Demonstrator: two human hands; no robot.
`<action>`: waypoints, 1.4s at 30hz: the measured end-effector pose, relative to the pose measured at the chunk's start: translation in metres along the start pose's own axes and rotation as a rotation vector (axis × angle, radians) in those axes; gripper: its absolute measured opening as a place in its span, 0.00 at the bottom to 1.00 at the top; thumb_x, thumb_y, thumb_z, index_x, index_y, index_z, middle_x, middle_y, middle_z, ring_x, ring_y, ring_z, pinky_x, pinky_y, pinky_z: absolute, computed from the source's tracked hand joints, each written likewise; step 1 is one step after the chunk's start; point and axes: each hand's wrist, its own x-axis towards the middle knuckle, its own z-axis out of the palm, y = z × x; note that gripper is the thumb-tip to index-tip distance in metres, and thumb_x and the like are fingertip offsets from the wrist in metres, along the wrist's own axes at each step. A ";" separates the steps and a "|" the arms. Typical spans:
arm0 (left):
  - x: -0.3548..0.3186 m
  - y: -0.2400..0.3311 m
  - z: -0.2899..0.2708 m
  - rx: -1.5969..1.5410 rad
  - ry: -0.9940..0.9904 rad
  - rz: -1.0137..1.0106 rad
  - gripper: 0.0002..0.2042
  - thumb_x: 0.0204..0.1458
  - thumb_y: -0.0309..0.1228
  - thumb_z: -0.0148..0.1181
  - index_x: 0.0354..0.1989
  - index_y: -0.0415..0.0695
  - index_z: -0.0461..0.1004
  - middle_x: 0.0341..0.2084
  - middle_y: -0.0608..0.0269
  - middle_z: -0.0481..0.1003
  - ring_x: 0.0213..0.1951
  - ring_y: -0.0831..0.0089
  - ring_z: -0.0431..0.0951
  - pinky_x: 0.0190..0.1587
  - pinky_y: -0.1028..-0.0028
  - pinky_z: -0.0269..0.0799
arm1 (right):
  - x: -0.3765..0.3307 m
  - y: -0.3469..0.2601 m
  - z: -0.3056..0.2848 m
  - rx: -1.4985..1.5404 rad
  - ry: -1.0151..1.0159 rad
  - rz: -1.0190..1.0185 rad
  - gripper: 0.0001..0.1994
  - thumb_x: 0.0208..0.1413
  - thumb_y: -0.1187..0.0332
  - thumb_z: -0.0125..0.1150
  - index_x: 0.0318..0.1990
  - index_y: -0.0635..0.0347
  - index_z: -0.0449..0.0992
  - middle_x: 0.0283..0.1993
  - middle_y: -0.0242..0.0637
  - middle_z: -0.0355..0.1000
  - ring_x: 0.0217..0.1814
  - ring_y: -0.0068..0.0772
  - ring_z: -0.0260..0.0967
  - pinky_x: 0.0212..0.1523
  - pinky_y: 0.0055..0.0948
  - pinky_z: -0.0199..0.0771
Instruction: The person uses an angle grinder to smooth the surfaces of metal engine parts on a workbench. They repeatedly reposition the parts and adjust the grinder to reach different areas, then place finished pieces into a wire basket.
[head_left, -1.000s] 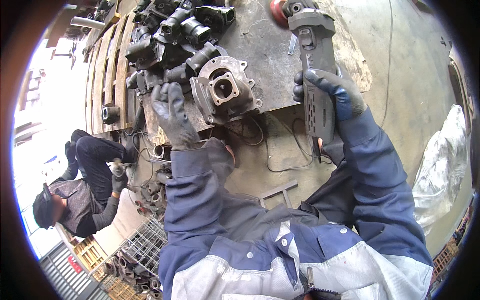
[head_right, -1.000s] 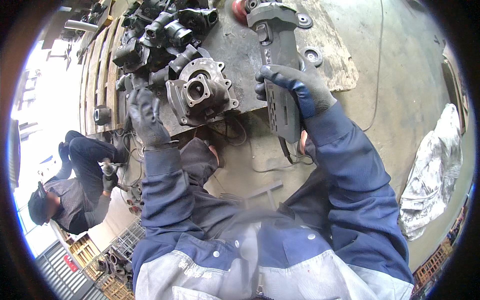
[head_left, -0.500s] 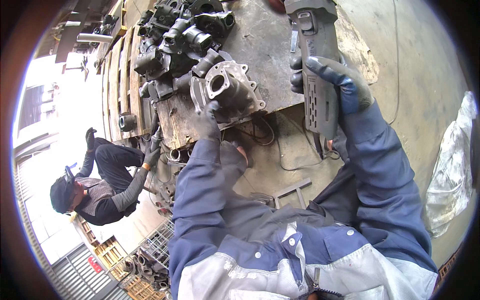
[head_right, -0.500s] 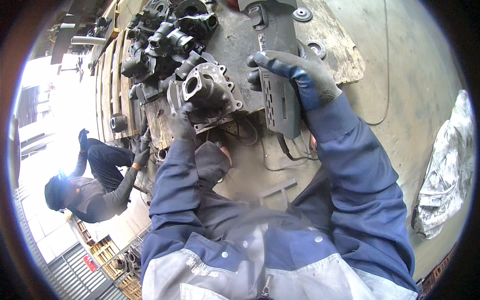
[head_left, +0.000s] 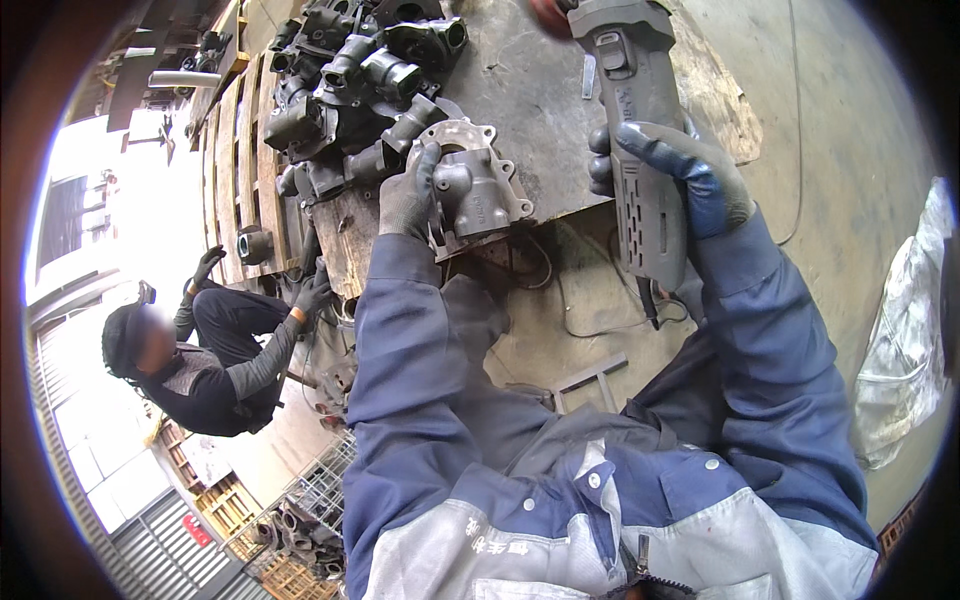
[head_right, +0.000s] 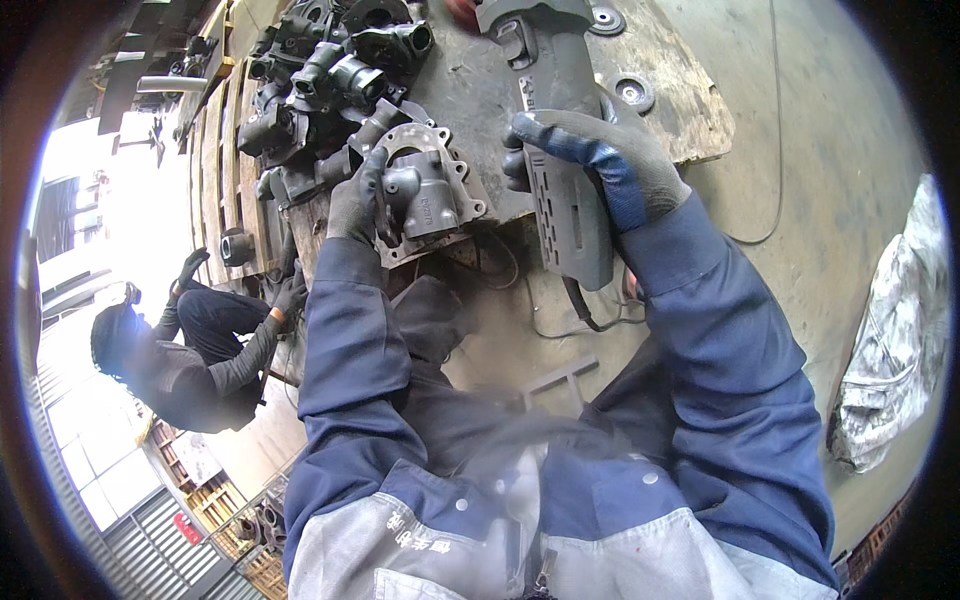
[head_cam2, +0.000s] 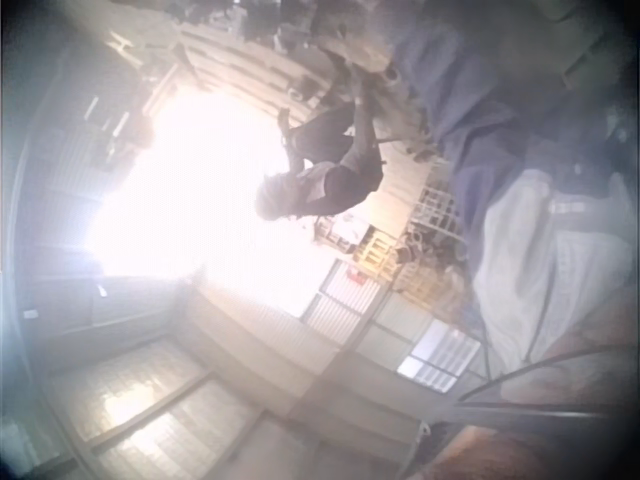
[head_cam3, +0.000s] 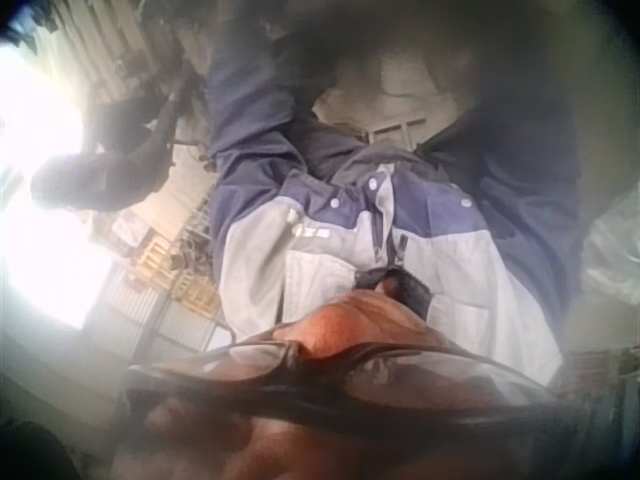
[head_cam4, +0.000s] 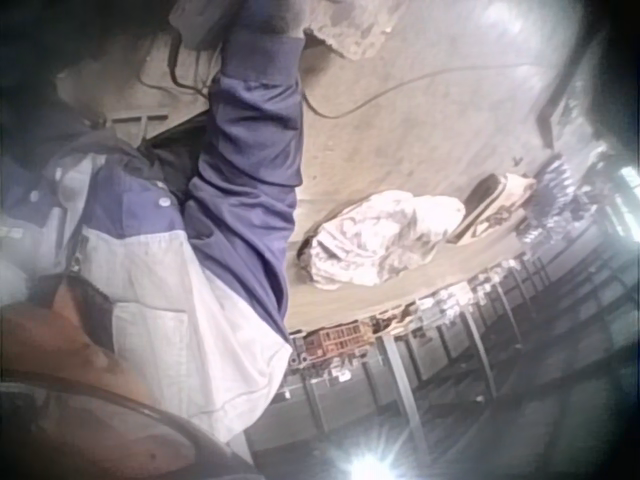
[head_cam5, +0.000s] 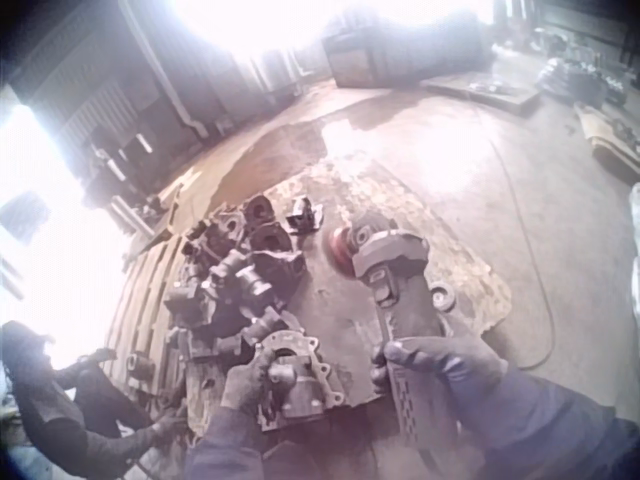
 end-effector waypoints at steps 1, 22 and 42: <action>0.000 -0.002 0.003 0.061 0.023 0.135 0.35 0.58 0.60 0.63 0.41 0.29 0.83 0.30 0.52 0.82 0.32 0.70 0.79 0.37 0.67 0.73 | 0.000 0.002 -0.001 0.026 -0.001 0.018 0.20 0.64 0.60 0.65 0.53 0.70 0.76 0.42 0.43 0.79 0.44 0.35 0.80 0.50 0.35 0.81; -0.164 0.059 0.061 -0.740 -0.521 -0.139 0.24 0.69 0.49 0.54 0.50 0.34 0.76 0.39 0.63 0.78 0.39 0.79 0.75 0.45 0.75 0.73 | 0.006 0.091 0.021 -0.373 -0.109 0.204 0.36 0.46 0.66 0.74 0.62 0.71 0.66 0.50 0.46 0.76 0.52 0.32 0.76 0.54 0.34 0.78; -0.160 0.048 0.062 -0.982 -0.364 -0.291 0.32 0.68 0.57 0.50 0.58 0.34 0.73 0.47 0.57 0.77 0.47 0.74 0.77 0.50 0.74 0.73 | 0.013 0.104 0.055 -0.617 -0.151 0.245 0.32 0.46 0.62 0.72 0.58 0.68 0.70 0.46 0.49 0.77 0.49 0.40 0.78 0.53 0.37 0.79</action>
